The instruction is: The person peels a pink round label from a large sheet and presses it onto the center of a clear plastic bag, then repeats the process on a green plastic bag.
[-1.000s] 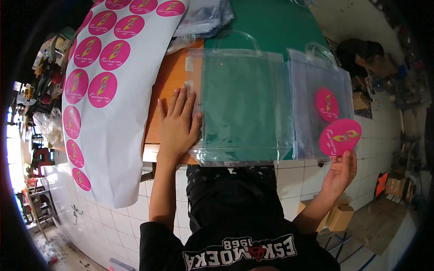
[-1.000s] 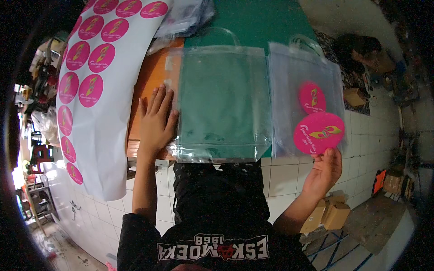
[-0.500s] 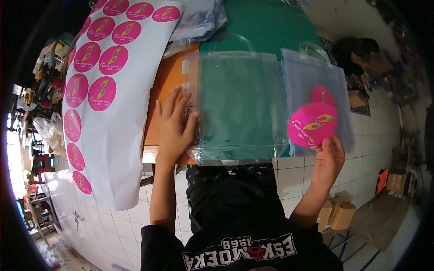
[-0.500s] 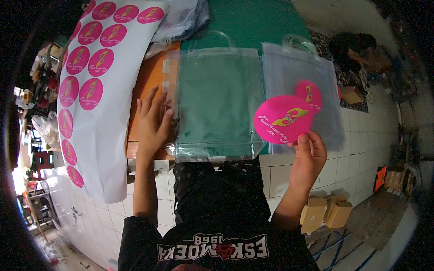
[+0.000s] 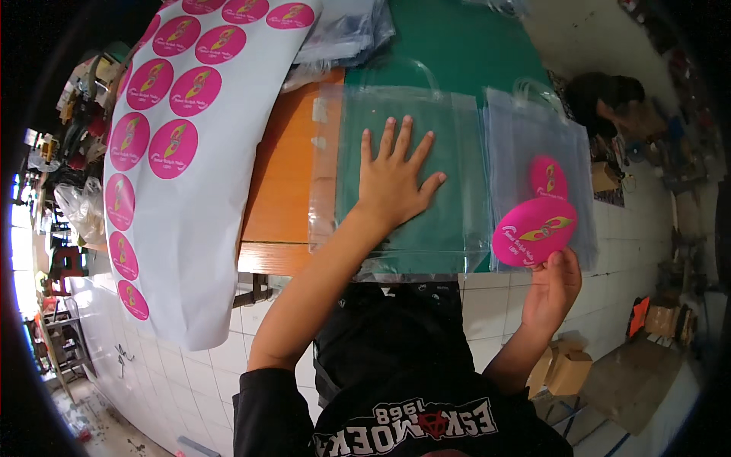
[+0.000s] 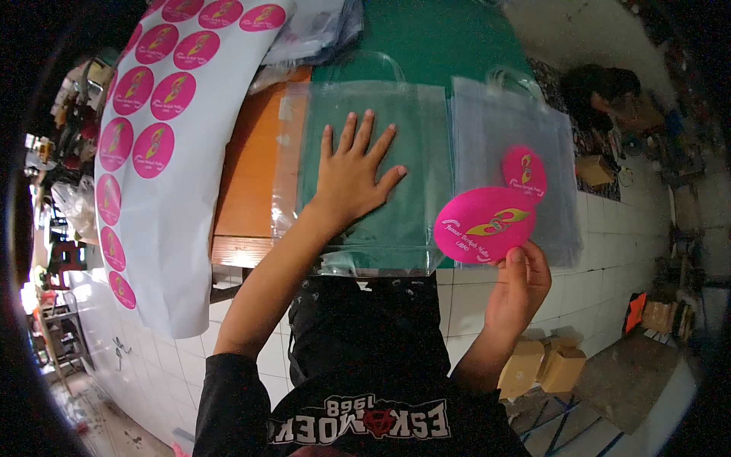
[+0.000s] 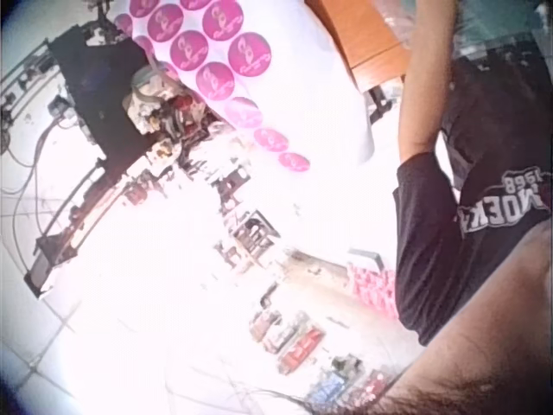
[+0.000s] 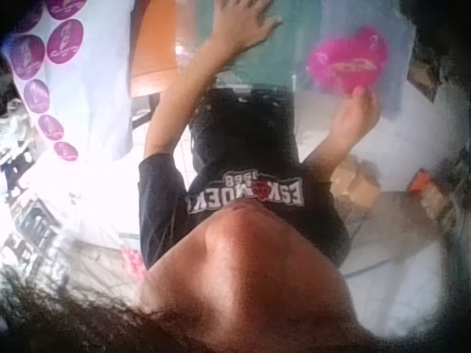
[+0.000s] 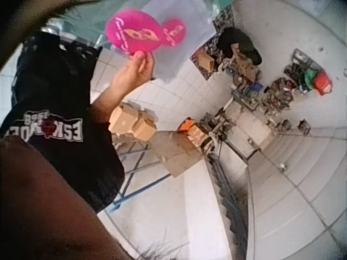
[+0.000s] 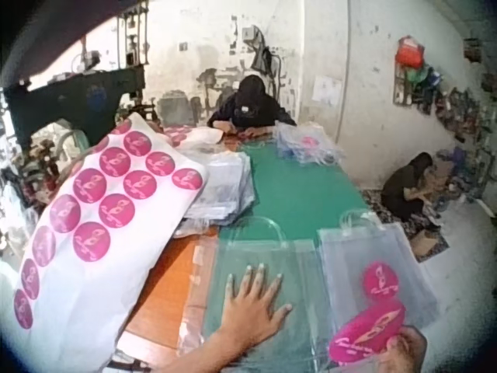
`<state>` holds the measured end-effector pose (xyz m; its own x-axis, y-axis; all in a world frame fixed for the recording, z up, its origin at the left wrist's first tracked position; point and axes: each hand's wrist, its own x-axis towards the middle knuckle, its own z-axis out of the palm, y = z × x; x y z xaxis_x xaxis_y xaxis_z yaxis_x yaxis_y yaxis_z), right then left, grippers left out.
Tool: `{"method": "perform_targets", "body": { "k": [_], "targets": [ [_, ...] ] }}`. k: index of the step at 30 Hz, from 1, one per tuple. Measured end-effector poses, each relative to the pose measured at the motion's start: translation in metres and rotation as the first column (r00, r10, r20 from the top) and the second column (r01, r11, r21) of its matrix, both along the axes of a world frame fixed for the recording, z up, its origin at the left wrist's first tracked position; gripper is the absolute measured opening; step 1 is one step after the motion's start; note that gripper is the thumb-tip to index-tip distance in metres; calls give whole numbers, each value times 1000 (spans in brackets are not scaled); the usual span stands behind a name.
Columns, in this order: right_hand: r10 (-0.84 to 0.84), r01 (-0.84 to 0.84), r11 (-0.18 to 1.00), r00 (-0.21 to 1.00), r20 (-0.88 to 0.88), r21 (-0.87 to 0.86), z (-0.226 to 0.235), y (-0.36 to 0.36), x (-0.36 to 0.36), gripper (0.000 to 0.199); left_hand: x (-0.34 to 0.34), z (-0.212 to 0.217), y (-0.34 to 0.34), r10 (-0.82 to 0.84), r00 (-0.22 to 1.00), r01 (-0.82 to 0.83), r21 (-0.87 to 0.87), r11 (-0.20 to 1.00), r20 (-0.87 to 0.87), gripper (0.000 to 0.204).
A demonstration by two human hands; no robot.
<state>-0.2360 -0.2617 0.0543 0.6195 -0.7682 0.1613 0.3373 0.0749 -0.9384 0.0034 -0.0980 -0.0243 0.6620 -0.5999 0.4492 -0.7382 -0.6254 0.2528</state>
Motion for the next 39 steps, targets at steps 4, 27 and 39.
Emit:
{"method": "perform_targets", "body": {
  "k": [4, 27, 39],
  "targets": [
    [39, -39, 999, 999, 30, 11, -3, -7, 0, 26, -1, 6, -5, -25, 999, 23, -52, 998, -38, 70],
    [22, -67, 918, 993, -118, -392, 38, 9, 22, 19, -5, 61, 22, -445, 807, 244, -466, 851, -390, 57],
    [322, -347, 892, 937, -132, -288, 61, 27, 26, 13, -43, 94, 48, -779, 50, -204, -770, 605, -625, 41]
  ]
}}
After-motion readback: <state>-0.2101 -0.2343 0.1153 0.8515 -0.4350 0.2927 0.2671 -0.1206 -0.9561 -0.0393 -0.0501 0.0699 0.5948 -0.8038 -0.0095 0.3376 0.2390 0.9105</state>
